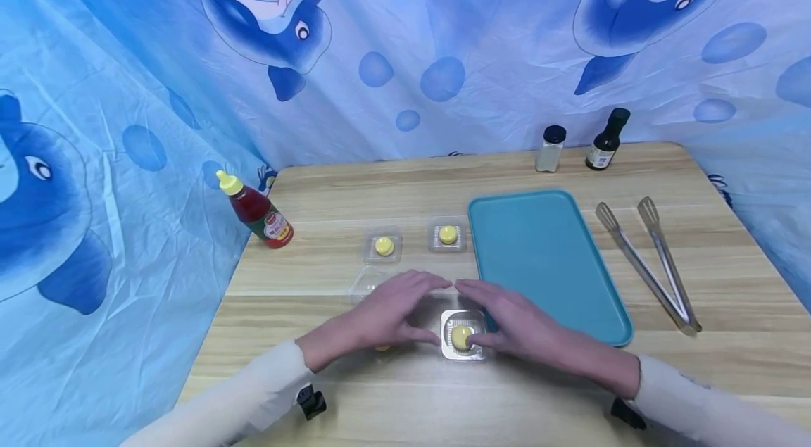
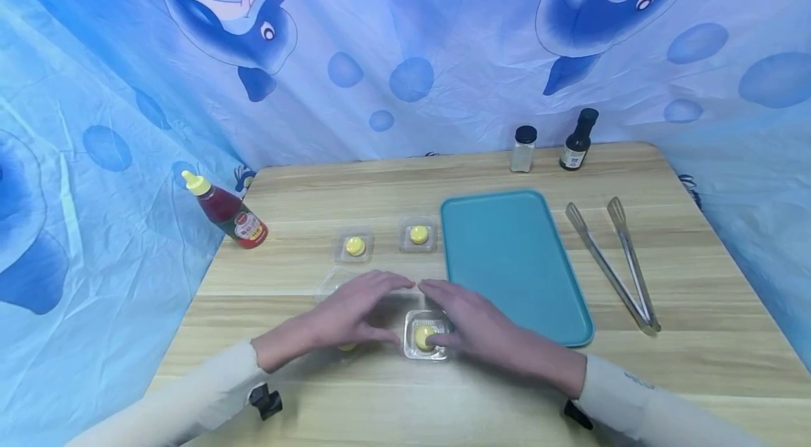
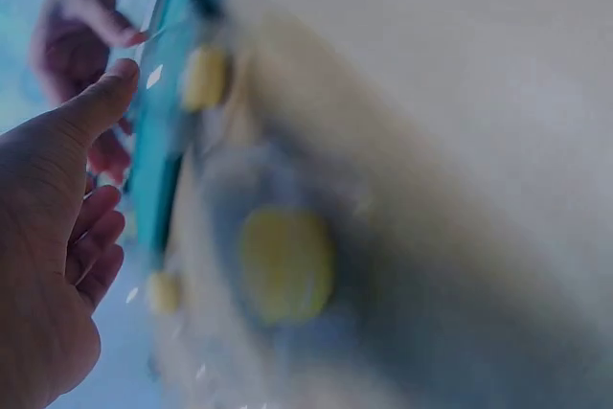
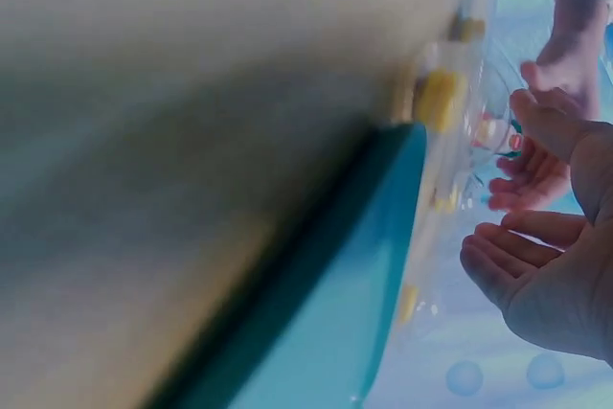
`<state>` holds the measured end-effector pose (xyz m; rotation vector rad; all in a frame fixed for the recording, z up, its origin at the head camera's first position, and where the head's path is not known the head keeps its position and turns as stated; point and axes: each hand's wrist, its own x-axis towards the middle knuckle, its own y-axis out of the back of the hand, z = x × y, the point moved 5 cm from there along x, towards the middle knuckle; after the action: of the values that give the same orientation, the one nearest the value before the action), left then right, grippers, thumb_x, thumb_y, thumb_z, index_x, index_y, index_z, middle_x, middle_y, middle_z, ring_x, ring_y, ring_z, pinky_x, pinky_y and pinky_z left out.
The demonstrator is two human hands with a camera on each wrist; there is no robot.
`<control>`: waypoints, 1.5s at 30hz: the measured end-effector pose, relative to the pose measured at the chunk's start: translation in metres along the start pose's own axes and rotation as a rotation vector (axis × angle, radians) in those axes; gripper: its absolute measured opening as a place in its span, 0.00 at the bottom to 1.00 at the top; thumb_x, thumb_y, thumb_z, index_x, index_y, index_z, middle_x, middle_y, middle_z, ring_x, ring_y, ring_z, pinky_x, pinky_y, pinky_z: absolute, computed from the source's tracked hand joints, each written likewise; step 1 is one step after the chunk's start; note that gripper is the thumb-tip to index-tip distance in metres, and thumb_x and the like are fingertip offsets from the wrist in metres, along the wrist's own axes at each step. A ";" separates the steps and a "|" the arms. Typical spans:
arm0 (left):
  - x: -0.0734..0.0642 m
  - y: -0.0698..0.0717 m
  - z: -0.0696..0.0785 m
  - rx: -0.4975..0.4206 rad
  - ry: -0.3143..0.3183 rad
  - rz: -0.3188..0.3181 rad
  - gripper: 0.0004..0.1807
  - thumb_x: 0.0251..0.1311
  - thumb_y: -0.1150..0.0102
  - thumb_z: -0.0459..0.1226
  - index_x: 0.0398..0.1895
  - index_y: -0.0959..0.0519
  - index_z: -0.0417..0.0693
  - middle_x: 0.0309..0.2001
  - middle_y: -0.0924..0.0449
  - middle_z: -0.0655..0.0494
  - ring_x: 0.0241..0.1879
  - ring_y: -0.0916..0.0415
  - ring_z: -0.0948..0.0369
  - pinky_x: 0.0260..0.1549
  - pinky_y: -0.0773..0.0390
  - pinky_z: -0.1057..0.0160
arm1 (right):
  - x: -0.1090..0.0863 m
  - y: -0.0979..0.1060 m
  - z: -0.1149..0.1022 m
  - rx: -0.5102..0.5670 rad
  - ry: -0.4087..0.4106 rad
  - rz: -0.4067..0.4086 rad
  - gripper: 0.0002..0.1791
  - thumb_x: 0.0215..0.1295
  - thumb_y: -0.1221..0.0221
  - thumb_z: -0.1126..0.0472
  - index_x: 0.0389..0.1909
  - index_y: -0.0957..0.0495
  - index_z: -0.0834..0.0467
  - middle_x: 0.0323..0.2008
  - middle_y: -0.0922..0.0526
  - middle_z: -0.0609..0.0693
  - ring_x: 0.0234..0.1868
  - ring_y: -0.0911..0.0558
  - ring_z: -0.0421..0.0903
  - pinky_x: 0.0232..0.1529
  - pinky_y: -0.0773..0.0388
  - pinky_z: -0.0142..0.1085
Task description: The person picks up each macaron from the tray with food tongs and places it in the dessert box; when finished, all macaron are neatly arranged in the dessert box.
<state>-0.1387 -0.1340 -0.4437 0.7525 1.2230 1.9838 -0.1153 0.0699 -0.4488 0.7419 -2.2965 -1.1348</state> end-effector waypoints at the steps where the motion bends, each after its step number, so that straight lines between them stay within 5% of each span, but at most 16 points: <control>1: -0.001 0.007 -0.004 -0.004 0.018 0.008 0.53 0.50 0.19 0.57 0.77 0.32 0.47 0.72 0.25 0.53 0.71 0.29 0.57 0.72 0.28 0.52 | 0.005 0.001 0.000 0.002 0.010 0.000 0.50 0.55 0.19 0.53 0.74 0.30 0.68 0.71 0.24 0.64 0.70 0.24 0.62 0.69 0.24 0.57; 9: -0.019 0.048 -0.042 -0.009 0.119 0.065 0.54 0.53 0.17 0.50 0.81 0.35 0.48 0.76 0.29 0.49 0.73 0.30 0.50 0.75 0.33 0.42 | 0.046 -0.001 0.000 0.091 0.065 -0.072 0.49 0.60 0.21 0.52 0.77 0.33 0.66 0.74 0.27 0.61 0.73 0.27 0.58 0.72 0.27 0.54; 19: -0.059 0.065 -0.083 -0.034 0.220 0.085 0.55 0.52 0.16 0.49 0.82 0.35 0.53 0.77 0.31 0.52 0.73 0.30 0.49 0.72 0.28 0.43 | 0.096 -0.019 0.001 0.103 0.127 -0.104 0.46 0.59 0.21 0.53 0.74 0.29 0.66 0.71 0.23 0.60 0.72 0.25 0.58 0.75 0.29 0.51; 33: -0.094 0.054 -0.117 -0.003 0.300 0.080 0.48 0.49 0.15 0.52 0.74 0.24 0.48 0.67 0.19 0.49 0.63 0.18 0.49 0.63 0.19 0.46 | 0.134 -0.047 -0.003 0.143 0.068 -0.132 0.36 0.61 0.22 0.58 0.69 0.22 0.62 0.64 0.16 0.55 0.63 0.16 0.50 0.66 0.19 0.41; 39: -0.098 0.042 -0.119 -0.016 0.257 0.108 0.46 0.51 0.16 0.50 0.73 0.24 0.47 0.61 0.14 0.50 0.59 0.16 0.53 0.63 0.18 0.50 | 0.140 -0.053 -0.006 0.135 0.076 -0.110 0.32 0.60 0.22 0.60 0.65 0.19 0.64 0.60 0.14 0.56 0.55 0.12 0.49 0.59 0.15 0.40; 45: -0.098 0.037 -0.119 -0.027 0.244 0.155 0.43 0.52 0.16 0.48 0.72 0.22 0.48 0.58 0.13 0.51 0.55 0.13 0.57 0.59 0.16 0.54 | 0.145 -0.059 -0.007 0.169 0.019 -0.079 0.28 0.62 0.24 0.63 0.63 0.18 0.64 0.59 0.14 0.56 0.59 0.13 0.52 0.63 0.17 0.41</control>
<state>-0.1791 -0.2854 -0.4686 0.6206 1.3075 2.2676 -0.2034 -0.0580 -0.4686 0.9095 -2.3873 -0.9713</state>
